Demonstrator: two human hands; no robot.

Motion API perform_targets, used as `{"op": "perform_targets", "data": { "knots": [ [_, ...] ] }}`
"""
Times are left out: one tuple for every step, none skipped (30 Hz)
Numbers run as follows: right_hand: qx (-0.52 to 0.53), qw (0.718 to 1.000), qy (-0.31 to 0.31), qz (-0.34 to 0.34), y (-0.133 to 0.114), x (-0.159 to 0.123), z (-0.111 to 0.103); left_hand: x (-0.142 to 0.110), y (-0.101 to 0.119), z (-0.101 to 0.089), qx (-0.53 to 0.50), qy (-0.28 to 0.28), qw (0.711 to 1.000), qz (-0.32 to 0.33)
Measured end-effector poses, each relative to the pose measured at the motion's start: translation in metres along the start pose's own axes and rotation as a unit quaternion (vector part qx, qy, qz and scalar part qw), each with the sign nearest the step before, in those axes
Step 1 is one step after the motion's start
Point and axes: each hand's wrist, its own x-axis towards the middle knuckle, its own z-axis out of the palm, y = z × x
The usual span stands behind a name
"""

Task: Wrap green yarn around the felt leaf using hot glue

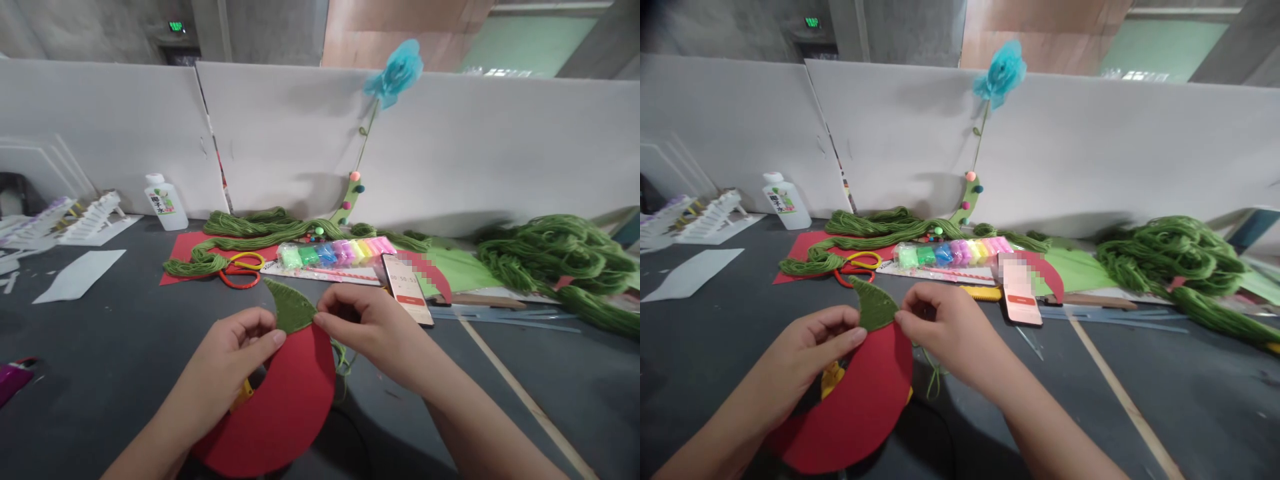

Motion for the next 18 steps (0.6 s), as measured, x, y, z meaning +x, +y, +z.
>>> {"op": "perform_targets", "data": {
  "knots": [
    [0.004,1.0,-0.002,0.005,0.0002,0.0002,0.0,0.0004,0.0014,0.0001,-0.006,0.0,1.0,-0.001],
    [0.008,1.0,-0.003,0.011,0.0004,0.0003,0.0001,0.0008,0.003,0.0004,-0.016,-0.002,1.0,-0.005],
    [0.015,1.0,-0.004,0.015,0.0005,0.0003,0.0003,0.001,0.0045,0.0008,-0.027,-0.004,1.0,-0.012],
    [0.023,1.0,-0.003,0.018,0.0006,0.0004,0.0005,0.0011,0.0058,0.0012,-0.04,-0.006,0.999,-0.02],
    [0.03,0.999,-0.002,0.019,0.0008,0.0004,0.0009,0.0012,0.0067,0.0015,-0.053,-0.007,0.998,-0.029],
    [0.038,0.999,0.0,0.019,0.001,0.0006,0.0014,0.001,0.0072,0.0016,-0.064,-0.008,0.997,-0.036],
    [0.044,0.999,0.004,0.018,0.0012,0.0008,0.0021,0.0008,0.0072,0.0016,-0.073,-0.006,0.997,-0.04],
    [0.047,0.999,0.009,0.015,0.0014,0.0011,0.0029,0.0006,0.0069,0.0014,-0.078,-0.003,0.996,-0.042],
    [0.048,0.999,0.015,0.014,0.0015,0.0014,0.0036,0.0003,0.0063,0.001,-0.083,-0.004,0.996,-0.042],
    [0.047,0.999,0.021,0.013,0.0015,0.0017,0.0044,0.0001,0.0057,0.0007,-0.086,-0.007,0.995,-0.042],
    [0.046,0.999,0.026,0.012,0.0013,0.0019,0.0051,-0.0001,0.0051,0.0003,-0.09,-0.012,0.995,-0.041],
    [0.045,0.998,0.032,0.012,0.0009,0.0019,0.0056,-0.0002,0.0046,-0.0001,-0.095,-0.017,0.995,-0.04],
    [0.045,0.998,0.036,0.013,0.0005,0.0019,0.0061,-0.0001,0.0043,-0.0004,-0.099,-0.019,0.994,-0.039],
    [0.046,0.998,0.038,0.014,0.0001,0.0018,0.0064,0.0002,0.0042,-0.0005,-0.101,-0.02,0.994,-0.038],
    [0.048,0.998,0.038,0.014,-0.0003,0.0017,0.0067,0.0006,0.0042,-0.0006,-0.099,-0.016,0.994,-0.035],
    [0.051,0.998,0.037,0.014,-0.0005,0.0015,0.0069,0.0011,0.0043,-0.0007,-0.093,-0.011,0.995,-0.031],
    [0.053,0.998,0.037,0.013,-0.0005,0.0014,0.0071,0.0017,0.0045,-0.0007,-0.084,-0.004,0.996,-0.025],
    [0.054,0.998,0.035,0.012,-0.0003,0.0014,0.0072,0.0023,0.0047,-0.0008,-0.073,0.003,0.997,-0.018]
  ]
}}
